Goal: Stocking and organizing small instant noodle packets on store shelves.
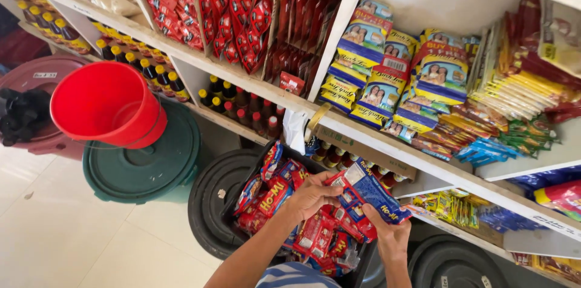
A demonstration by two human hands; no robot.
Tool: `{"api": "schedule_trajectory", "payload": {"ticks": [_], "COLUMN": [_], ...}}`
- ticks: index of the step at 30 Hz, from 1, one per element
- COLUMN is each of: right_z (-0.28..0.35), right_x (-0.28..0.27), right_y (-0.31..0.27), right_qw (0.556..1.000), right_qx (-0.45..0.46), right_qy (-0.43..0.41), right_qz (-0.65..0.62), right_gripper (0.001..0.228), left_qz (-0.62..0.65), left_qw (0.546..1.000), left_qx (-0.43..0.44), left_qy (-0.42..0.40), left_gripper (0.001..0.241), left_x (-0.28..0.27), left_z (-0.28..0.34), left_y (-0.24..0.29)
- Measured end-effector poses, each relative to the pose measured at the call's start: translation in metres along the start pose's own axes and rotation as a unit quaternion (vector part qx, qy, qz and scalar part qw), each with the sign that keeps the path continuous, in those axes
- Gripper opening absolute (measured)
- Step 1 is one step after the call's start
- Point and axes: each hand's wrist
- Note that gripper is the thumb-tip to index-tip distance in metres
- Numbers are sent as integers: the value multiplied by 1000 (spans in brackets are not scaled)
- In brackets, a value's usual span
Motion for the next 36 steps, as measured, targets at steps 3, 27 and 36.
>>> {"api": "schedule_trajectory", "payload": {"ticks": [3, 27, 36], "right_z": [-5, -55, -41], "right_x": [-7, -38, -16], "right_y": [-6, -117, -165], "right_qw": [1000, 984, 977], "right_qx": [-27, -181, -196], "right_qy": [-9, 4, -32], "right_qz": [6, -4, 78], "right_gripper": [29, 46, 55], "left_qz": [-13, -135, -235], "left_qw": [1000, 966, 949], "left_qx": [21, 164, 175], "left_qy": [-18, -145, -116], "left_gripper": [39, 25, 31], "left_x": [28, 167, 212], "left_z": [3, -81, -78], "left_y": [20, 86, 113]}}
Point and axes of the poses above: each hand's wrist, its own z-axis away from the middle knuckle, its own x-axis out of the palm, y = z × x, and after that the axes turned 6 degrees about x, right-handed
